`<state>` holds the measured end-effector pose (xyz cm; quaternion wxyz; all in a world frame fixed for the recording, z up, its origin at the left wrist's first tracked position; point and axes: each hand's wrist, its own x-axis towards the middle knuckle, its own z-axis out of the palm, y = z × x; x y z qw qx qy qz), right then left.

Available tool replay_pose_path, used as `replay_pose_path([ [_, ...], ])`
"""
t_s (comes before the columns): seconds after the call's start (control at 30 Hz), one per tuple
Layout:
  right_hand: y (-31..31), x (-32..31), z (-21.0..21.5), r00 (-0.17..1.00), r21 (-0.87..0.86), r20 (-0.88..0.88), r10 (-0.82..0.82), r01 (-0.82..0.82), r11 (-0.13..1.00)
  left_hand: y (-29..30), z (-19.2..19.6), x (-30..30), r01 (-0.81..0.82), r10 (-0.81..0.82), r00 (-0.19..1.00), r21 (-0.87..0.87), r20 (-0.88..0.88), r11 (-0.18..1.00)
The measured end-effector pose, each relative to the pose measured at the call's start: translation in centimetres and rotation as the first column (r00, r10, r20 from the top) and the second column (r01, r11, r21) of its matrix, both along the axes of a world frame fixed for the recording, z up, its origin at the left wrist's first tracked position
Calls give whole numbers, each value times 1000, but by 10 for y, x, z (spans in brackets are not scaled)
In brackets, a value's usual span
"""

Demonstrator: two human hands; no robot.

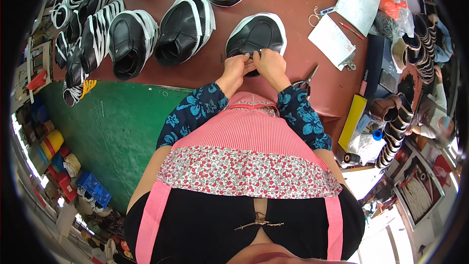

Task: The recorder is manually assembling and inspecting sports shoes at a workstation in a factory.

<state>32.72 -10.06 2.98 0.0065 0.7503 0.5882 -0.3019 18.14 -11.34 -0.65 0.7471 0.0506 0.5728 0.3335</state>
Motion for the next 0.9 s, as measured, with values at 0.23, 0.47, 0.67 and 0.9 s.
replay_pose_path([
  [0.23, -29, 86, -26, 953, 309, -196, -232, 284, 908, 13, 45, -47, 49, -52, 998, 80, 27, 996],
  [0.47, -29, 120, -73, 598, -105, -620, -508, 578, 809, 25, 52, -122, -96, 32, 657, 41, 753, 995],
  [0.67, -25, 110, -84, 461, -218, -684, -565, 610, 762, 11, 92, -113, -218, 153, 895, 112, 420, 969],
  [0.9, -27, 114, -107, 637, -17, -584, -503, 610, 792, 28, 137, -74, 469, -398, 883, 525, -250, 710],
])
